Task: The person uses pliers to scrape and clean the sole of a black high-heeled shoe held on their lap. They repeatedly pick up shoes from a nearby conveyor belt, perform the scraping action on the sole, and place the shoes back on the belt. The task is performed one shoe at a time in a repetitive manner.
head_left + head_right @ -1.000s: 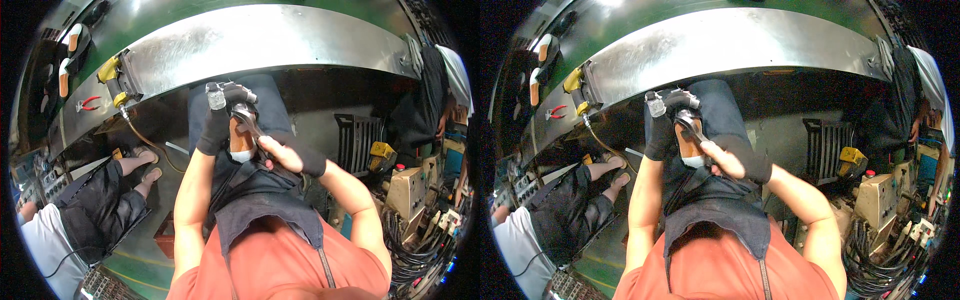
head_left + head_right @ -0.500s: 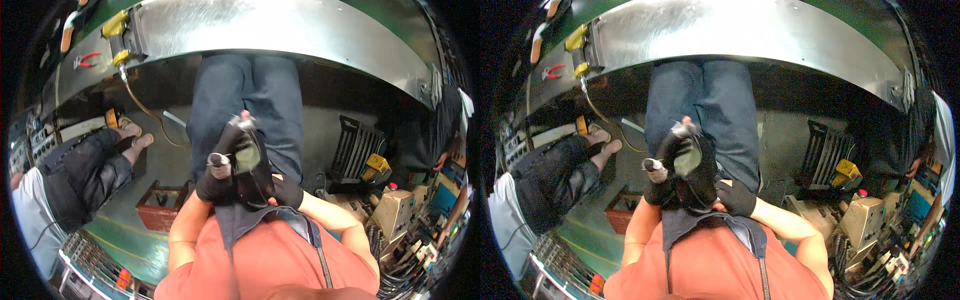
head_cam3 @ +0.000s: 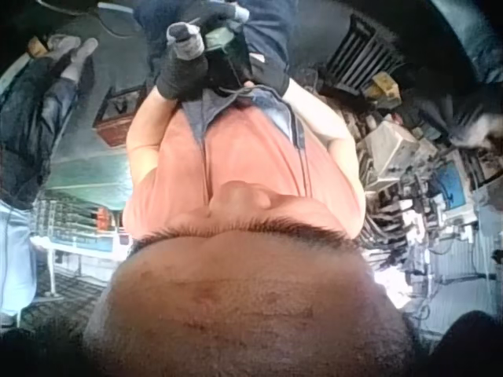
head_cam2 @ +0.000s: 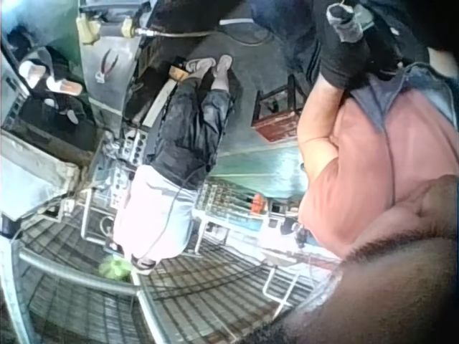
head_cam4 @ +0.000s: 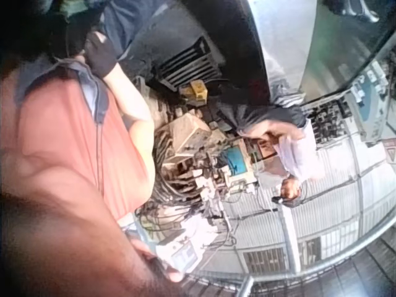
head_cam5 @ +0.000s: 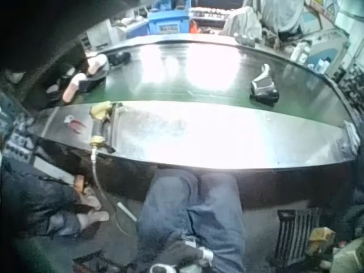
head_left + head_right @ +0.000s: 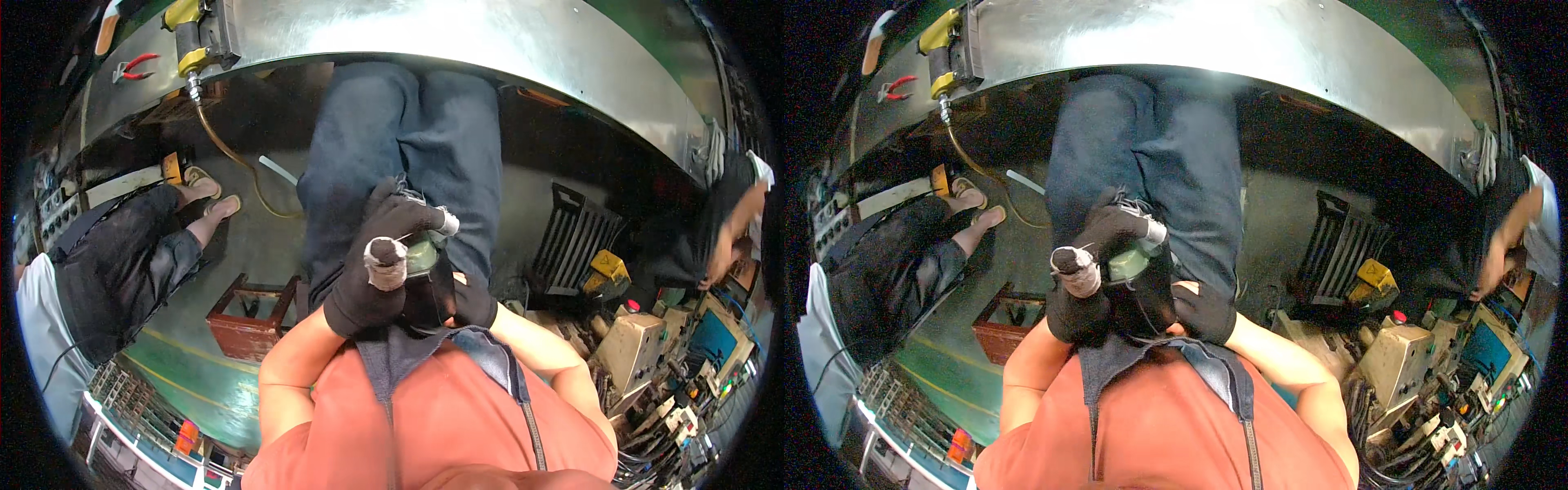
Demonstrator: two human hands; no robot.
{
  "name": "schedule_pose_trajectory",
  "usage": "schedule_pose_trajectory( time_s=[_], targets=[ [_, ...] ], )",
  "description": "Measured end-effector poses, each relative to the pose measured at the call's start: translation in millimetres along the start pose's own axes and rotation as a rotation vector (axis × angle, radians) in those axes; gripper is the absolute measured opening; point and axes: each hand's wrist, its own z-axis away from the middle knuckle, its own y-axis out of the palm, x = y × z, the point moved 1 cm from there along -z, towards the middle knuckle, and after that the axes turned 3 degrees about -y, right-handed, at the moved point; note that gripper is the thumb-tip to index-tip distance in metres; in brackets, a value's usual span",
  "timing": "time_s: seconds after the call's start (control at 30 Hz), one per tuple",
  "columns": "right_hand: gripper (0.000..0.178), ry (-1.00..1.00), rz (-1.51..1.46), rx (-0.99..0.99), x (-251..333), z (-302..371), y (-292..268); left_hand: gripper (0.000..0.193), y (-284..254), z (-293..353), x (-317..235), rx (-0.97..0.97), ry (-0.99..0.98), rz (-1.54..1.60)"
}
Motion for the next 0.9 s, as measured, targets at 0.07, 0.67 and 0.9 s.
schedule_pose_trajectory(
  time_s=[0.07,0.67,0.9],
  targets=[
    [0.044,0.047,0.006,0.053,-7.8,9.3,11.4,0.033,6.1,0.8,-3.1,-0.018,-0.011,-0.082],
    [0.041,0.244,-0.466,-0.104,-25.2,-2.9,22.5,0.054,-11.0,-4.9,135.3,0.041,-0.167,0.907],
    [0.035,0.542,-0.402,-0.152,69.3,-77.1,-102.8,0.054,-36.6,-27.3,12.3,-0.055,-0.142,-0.218]
  ],
)
